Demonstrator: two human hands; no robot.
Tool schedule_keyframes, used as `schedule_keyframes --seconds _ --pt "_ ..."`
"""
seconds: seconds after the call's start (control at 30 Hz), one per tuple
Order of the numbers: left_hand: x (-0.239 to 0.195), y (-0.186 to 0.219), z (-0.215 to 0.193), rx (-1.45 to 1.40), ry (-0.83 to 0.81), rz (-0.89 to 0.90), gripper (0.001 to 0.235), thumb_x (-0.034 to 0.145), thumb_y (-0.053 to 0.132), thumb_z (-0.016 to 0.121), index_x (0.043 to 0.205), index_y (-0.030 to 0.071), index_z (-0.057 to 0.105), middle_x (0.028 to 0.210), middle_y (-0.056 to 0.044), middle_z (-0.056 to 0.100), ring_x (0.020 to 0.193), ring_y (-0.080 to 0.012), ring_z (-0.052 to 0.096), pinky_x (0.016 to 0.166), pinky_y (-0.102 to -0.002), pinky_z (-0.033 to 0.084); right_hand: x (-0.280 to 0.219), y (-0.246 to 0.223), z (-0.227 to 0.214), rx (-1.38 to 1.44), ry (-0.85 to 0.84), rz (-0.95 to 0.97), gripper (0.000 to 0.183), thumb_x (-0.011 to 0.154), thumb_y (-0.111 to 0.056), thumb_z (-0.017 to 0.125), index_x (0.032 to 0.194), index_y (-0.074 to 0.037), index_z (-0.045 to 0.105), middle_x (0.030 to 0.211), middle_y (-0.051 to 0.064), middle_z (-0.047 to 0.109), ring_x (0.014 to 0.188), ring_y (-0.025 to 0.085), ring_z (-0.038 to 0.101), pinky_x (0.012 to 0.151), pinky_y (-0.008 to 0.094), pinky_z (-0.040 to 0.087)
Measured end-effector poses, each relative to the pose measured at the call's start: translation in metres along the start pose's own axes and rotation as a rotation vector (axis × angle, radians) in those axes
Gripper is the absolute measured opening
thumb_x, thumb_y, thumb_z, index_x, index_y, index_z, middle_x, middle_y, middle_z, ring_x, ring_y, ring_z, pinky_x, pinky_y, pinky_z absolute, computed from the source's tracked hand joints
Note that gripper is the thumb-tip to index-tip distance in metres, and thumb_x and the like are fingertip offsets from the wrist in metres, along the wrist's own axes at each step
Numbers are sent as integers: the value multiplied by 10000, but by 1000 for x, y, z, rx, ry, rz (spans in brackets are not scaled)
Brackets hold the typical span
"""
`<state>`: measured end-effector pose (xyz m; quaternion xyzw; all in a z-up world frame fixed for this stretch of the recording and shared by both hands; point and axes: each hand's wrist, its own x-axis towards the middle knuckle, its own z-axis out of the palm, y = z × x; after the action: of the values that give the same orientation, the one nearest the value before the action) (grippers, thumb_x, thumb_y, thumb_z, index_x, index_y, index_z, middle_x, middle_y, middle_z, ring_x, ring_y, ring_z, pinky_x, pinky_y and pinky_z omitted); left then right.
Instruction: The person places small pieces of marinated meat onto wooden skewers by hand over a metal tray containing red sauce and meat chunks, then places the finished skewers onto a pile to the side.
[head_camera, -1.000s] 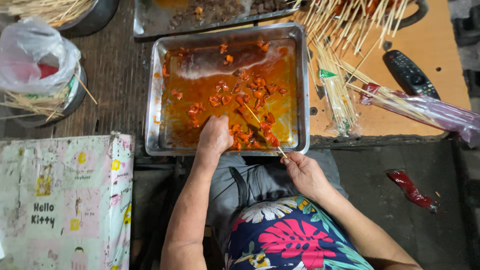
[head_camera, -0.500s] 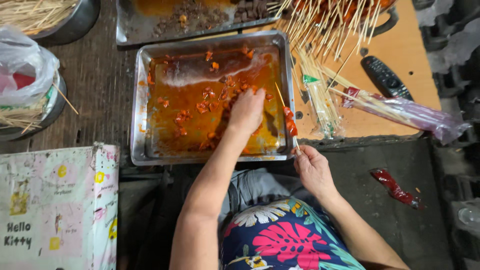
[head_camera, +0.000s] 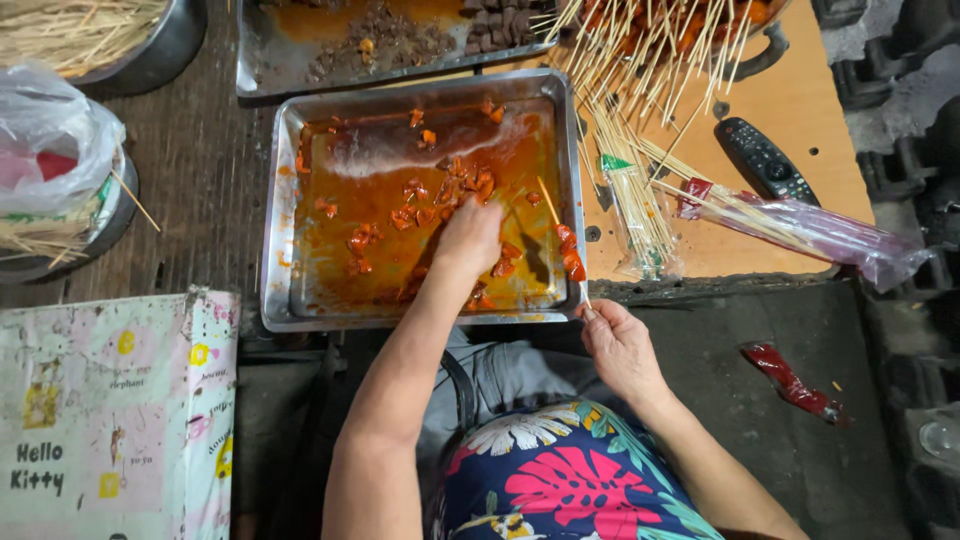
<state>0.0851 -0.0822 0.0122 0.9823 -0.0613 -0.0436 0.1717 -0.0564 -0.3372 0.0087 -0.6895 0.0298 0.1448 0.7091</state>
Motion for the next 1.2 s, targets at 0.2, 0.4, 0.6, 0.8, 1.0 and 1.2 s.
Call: schedule_keyframes --seconds 0.2,0.4,0.6,0.8,1.0,1.2 --pt "-38 -20 -2 0 60 103 214 770 -31 648 977 -20 593 969 -304 668 1046 -483 625 936 -522 509 2 7 7 -77 -41 -2 177 1042 -141 526 1018 -36 665 619 -41 504 547 49 429 486 231 351" --pt "-62 -31 -9 -52 90 2 270 721 -26 674 972 -16 575 932 -291 652 965 -484 621 862 -547 509 4 10 20 -11 -122 46 189 1055 -149 517 1027 -30 661 637 -49 484 560 49 400 491 230 332" --pt "-67 -48 -1 35 212 -30 220 694 -50 677 896 7 613 933 -272 656 940 -474 619 850 -539 517 4 10 28 17 -161 54 172 1055 -143 527 1024 -29 651 648 -56 475 567 49 383 499 228 323" --pt "-63 -64 8 -96 295 37 185 685 -32 693 852 1 620 867 -242 668 930 -465 627 832 -535 521 3 18 32 41 -203 46 171 1057 -144 543 1023 -19 654 665 -64 470 579 44 374 507 225 312" --pt "-56 -73 26 -1368 334 -264 284 826 -78 668 1090 25 688 965 -86 700 795 -168 669 684 -316 531 3 21 32 16 -198 42 182 1049 -155 545 1033 -14 660 665 -63 485 582 44 386 513 223 326" --pt "-67 -66 32 -1839 473 -205 326 900 -40 694 1219 18 654 1012 -71 687 838 -177 668 714 -303 564 3 13 36 2 -206 50 189 1047 -158 550 1032 -16 674 662 -61 495 577 45 385 510 223 332"
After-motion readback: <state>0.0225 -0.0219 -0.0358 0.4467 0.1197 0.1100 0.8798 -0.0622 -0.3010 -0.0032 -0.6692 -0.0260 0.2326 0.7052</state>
